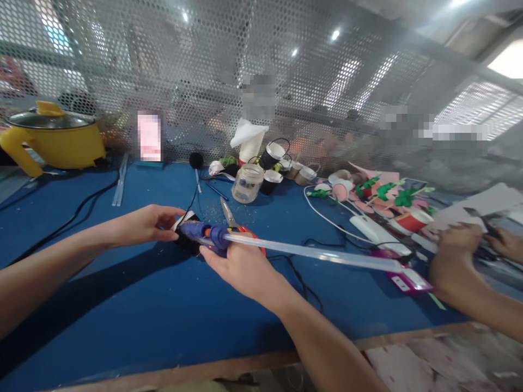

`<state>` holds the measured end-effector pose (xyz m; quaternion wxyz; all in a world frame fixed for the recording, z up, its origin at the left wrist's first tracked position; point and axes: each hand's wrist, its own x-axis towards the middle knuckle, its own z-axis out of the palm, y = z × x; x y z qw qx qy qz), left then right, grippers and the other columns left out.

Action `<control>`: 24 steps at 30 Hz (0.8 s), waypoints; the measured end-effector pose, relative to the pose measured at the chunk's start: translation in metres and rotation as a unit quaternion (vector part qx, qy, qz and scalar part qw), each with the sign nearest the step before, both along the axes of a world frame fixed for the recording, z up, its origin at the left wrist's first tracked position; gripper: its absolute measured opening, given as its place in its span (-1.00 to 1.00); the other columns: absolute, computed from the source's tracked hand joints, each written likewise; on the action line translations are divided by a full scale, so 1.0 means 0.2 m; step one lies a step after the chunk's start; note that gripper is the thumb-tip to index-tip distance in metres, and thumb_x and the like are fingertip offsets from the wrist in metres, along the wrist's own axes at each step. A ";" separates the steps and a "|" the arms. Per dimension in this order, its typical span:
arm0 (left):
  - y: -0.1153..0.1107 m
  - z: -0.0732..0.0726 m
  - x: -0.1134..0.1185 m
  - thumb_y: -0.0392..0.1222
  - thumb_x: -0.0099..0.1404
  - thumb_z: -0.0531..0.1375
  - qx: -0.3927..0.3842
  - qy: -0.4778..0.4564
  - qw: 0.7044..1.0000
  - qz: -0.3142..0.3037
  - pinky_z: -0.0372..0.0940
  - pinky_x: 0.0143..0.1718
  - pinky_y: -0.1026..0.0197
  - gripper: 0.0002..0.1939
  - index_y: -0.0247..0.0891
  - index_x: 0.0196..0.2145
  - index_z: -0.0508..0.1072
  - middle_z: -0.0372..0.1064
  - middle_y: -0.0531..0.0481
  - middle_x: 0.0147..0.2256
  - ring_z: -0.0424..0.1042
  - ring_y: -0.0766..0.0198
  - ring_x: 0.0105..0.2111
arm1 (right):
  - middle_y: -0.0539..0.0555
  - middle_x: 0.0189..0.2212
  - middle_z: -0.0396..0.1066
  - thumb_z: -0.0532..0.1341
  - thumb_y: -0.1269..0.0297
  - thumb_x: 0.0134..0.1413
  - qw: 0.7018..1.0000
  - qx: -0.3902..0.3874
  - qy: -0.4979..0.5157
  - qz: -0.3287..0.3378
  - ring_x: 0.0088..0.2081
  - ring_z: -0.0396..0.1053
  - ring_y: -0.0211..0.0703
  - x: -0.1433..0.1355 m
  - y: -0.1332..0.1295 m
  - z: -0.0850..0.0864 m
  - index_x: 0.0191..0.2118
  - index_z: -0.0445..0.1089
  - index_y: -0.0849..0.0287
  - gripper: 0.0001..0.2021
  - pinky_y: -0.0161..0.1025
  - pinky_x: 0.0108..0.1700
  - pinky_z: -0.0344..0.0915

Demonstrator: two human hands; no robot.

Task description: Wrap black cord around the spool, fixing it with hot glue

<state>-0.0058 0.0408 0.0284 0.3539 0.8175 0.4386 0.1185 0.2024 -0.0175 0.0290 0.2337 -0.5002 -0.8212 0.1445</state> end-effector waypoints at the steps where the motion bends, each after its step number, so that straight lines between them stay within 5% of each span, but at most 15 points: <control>1: 0.00 0.00 0.00 -0.21 0.05 0.10 0.000 -0.004 1.000 -0.002 -0.04 -0.58 0.37 -0.63 -0.31 -0.13 0.31 0.04 0.18 -0.64 0.03 0.43 -0.62 | -0.01 -0.64 0.31 0.07 0.23 -0.01 1.000 0.000 0.002 -0.001 -0.52 0.28 -0.22 0.01 0.01 0.00 -0.53 0.30 0.17 -0.82 -0.32 -0.46 0.18; 24: 0.00 0.01 -0.01 -0.23 0.04 0.11 -0.004 -0.002 1.000 -0.014 -0.03 -0.58 0.37 -0.58 -0.33 -0.09 0.29 0.04 0.17 -0.62 0.04 0.42 -0.60 | -0.02 -0.68 0.30 0.06 0.22 -0.01 0.999 -0.013 0.024 -0.026 -0.50 0.31 -0.18 0.02 0.03 0.01 -0.49 0.32 0.18 -0.81 -0.31 -0.45 0.18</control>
